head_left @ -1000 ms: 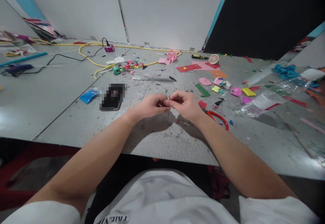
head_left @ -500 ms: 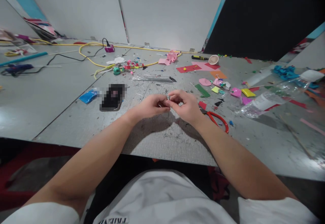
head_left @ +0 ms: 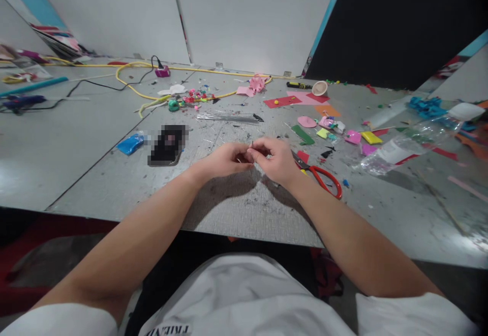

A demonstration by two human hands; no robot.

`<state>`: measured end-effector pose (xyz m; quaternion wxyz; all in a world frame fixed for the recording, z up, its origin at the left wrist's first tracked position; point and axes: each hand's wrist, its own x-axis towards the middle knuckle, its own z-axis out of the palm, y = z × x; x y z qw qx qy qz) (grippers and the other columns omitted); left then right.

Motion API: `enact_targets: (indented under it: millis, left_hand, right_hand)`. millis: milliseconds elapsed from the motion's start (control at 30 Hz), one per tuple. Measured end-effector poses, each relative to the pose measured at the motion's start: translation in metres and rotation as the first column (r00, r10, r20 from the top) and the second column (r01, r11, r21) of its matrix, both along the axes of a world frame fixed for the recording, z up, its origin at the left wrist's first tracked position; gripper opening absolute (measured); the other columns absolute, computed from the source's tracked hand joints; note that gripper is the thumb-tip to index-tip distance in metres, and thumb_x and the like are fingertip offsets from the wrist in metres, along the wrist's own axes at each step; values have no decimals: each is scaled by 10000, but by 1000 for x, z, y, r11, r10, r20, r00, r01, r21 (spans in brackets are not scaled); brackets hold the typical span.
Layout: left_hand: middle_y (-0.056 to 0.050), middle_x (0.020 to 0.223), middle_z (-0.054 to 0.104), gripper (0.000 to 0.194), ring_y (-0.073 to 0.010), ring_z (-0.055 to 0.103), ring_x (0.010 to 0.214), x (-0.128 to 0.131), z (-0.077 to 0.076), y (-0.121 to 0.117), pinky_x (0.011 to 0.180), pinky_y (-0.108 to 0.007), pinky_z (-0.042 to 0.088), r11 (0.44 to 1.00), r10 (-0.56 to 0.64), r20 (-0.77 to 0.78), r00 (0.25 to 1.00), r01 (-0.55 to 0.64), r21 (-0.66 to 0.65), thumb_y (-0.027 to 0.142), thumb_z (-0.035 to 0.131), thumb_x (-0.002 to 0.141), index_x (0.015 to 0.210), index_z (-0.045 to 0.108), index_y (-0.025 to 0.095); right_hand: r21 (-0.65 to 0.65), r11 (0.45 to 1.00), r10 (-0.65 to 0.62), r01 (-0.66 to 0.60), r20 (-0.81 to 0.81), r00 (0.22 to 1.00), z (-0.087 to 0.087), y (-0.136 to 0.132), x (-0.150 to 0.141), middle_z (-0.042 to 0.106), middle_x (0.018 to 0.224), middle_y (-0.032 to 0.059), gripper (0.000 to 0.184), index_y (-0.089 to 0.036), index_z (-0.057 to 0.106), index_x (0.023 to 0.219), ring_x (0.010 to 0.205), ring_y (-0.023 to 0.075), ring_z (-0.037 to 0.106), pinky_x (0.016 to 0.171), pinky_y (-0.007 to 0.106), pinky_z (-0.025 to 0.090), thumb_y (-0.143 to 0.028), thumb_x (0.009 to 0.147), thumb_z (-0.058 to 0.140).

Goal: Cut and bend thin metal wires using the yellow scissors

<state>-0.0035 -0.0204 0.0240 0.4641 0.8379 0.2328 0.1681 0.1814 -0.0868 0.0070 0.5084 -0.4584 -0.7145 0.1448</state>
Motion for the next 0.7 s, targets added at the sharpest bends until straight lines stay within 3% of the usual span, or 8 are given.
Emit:
enact_targets:
  millis: [167,300,367,533,700]
  left_hand:
    - [-45,827,725,150,-171,659,746,0,-5,3,670,-286,481,1000,-18,-113,993,20,21,276,703,814,917,712,168]
    - [-34,769,707,123,-157,637,701,1,-5,4,642,-272,464,999,49,-116,992,-48,16,281,714,804,853,713,169]
    - [-32,776,709,141,-148,634,700,2,-3,4,650,-269,471,995,80,-67,995,-83,-48,302,701,826,861,705,165]
    - [-18,805,703,254,-131,646,728,8,2,-1,700,-263,507,965,144,97,985,-118,-235,319,671,879,1082,693,168]
    - [-15,758,681,171,-114,620,684,8,6,-2,682,-246,502,957,204,109,973,-174,-230,259,686,860,992,716,156]
  right_hand:
    - [-121,991,-63,62,-3,998,-5,3,-2,647,711,8,209,-210,618,777,674,152,578,664,310,452,-346,936,612]
    - [-253,965,-114,65,-184,976,-12,8,-2,616,653,-3,256,-209,636,770,619,150,563,616,303,448,-431,897,640]
    - [-284,958,-133,49,-285,949,-13,11,-1,607,638,-6,270,-208,649,762,599,148,556,591,298,440,-454,875,654]
    - [-214,969,-183,123,-291,939,-13,15,-2,654,670,6,259,-204,696,756,637,156,579,632,302,459,-432,876,666]
    - [-97,986,-146,133,-143,979,-10,18,6,722,786,42,240,-203,731,823,732,188,640,709,323,500,-398,924,635]
